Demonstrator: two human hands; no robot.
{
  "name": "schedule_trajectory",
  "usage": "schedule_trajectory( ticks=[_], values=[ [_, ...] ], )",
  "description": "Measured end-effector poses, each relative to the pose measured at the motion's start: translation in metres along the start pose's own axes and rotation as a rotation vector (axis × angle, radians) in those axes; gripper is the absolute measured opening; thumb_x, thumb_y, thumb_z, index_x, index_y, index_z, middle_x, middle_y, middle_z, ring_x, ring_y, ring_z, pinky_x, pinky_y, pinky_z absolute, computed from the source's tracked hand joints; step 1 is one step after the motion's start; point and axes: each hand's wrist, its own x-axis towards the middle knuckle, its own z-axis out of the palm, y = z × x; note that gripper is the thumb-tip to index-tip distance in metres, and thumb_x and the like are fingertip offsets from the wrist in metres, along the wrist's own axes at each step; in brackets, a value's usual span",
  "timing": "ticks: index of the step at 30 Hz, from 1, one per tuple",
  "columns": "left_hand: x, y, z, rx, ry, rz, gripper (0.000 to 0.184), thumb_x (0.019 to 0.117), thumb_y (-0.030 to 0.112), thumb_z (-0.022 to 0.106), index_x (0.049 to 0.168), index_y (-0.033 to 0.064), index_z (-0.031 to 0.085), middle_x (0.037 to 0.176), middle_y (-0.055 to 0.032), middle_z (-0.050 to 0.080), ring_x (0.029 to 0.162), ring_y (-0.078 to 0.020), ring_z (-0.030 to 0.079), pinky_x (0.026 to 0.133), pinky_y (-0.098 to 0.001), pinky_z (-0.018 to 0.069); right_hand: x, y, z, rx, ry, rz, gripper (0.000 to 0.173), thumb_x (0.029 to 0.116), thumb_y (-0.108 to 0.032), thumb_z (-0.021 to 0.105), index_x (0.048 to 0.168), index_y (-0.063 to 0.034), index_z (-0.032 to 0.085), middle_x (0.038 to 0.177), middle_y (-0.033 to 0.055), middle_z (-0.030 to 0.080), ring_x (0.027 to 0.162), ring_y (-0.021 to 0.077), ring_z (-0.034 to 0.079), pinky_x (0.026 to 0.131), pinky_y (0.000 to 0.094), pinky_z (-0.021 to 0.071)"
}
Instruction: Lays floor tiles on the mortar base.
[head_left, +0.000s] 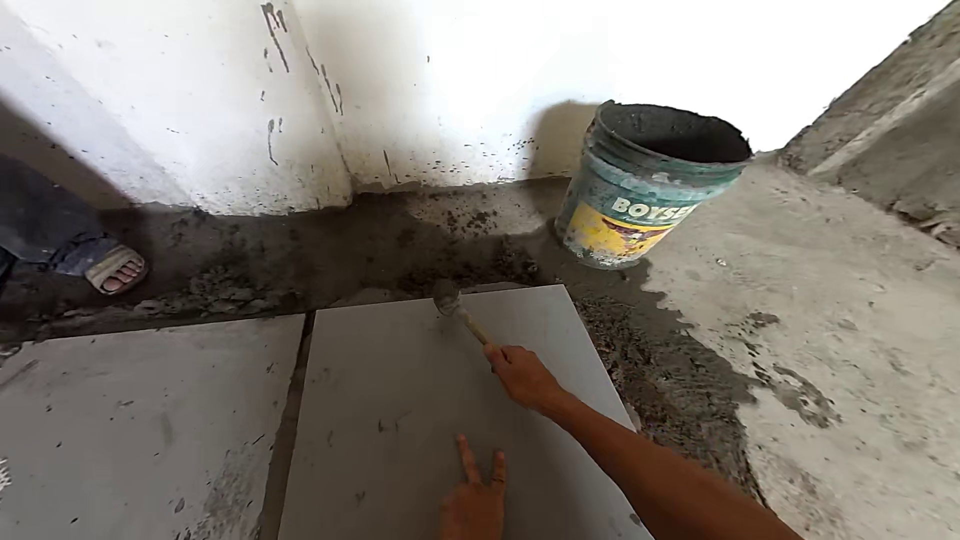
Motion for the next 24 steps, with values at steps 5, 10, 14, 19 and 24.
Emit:
schedule_trajectory(
  ticks=[5,10,14,19,24],
  values=[
    [0.002,0.003,0.006,-0.017,-0.021,0.009,0.116,0.086,0.013,0.08,0.167,0.032,-0.001,0.168,-0.0205,-0.024,0.086,-0.0397,0.072,0.075,-0.0474,0.0604,0.009,-0.031,0.016,-0.1,-0.083,-0.025,0.062,0.1088,-0.056,0.031,0.092,-0.0052,0.063,0.078,0.0121,0.061,0.076,0.028,0.064,0.069,0.0489,0.0523],
    [0.003,-0.005,0.004,-0.069,-0.019,0.052,0.126,0.0771,0.016,0.087,0.167,0.0309,0.0,0.167,-0.0205,-0.029,0.093,-0.0413,0.071,0.076,-0.048,0.0607,-0.005,-0.033,0.02,-0.149,-0.103,-0.029,0.063,0.1104,-0.052,0.029,0.094,-0.0026,0.063,0.08,0.0144,0.062,0.078,0.0297,0.066,0.072,0.05,0.0541],
    [0.0,-0.008,0.0,-0.022,-0.065,0.078,0.124,0.0788,0.027,0.089,0.167,0.0305,0.002,0.169,-0.0203,-0.022,0.099,-0.0414,0.071,0.079,-0.0485,0.0615,-0.071,0.025,0.004,-0.145,-0.013,-0.016,0.06,0.1095,-0.054,0.03,0.087,-0.0074,0.06,0.069,0.0088,0.055,0.064,0.0251,0.06,0.058,0.0452,0.051],
    [0.004,-0.003,-0.002,0.072,-0.096,0.081,0.125,0.0817,0.035,0.088,0.167,0.0258,-0.003,0.168,-0.0247,-0.022,0.094,-0.041,0.071,0.078,-0.0465,0.0615,-0.218,0.16,-0.011,-0.085,-0.035,0.178,0.062,0.1077,-0.054,0.026,0.102,-0.0076,0.066,0.081,0.0082,0.063,0.078,0.0238,0.065,0.073,0.0486,0.054],
    [0.0,0.001,0.002,0.133,-0.048,0.025,0.129,0.0789,0.039,0.09,0.167,0.03,-0.005,0.167,-0.0264,-0.021,0.088,-0.0378,0.071,0.074,-0.0458,0.0611,-0.361,0.252,0.021,-0.093,0.024,0.235,0.064,0.1045,-0.061,0.029,0.089,-0.0089,0.063,0.063,0.004,0.055,0.059,0.0199,0.059,0.056,0.0439,0.0486]
  ],
)
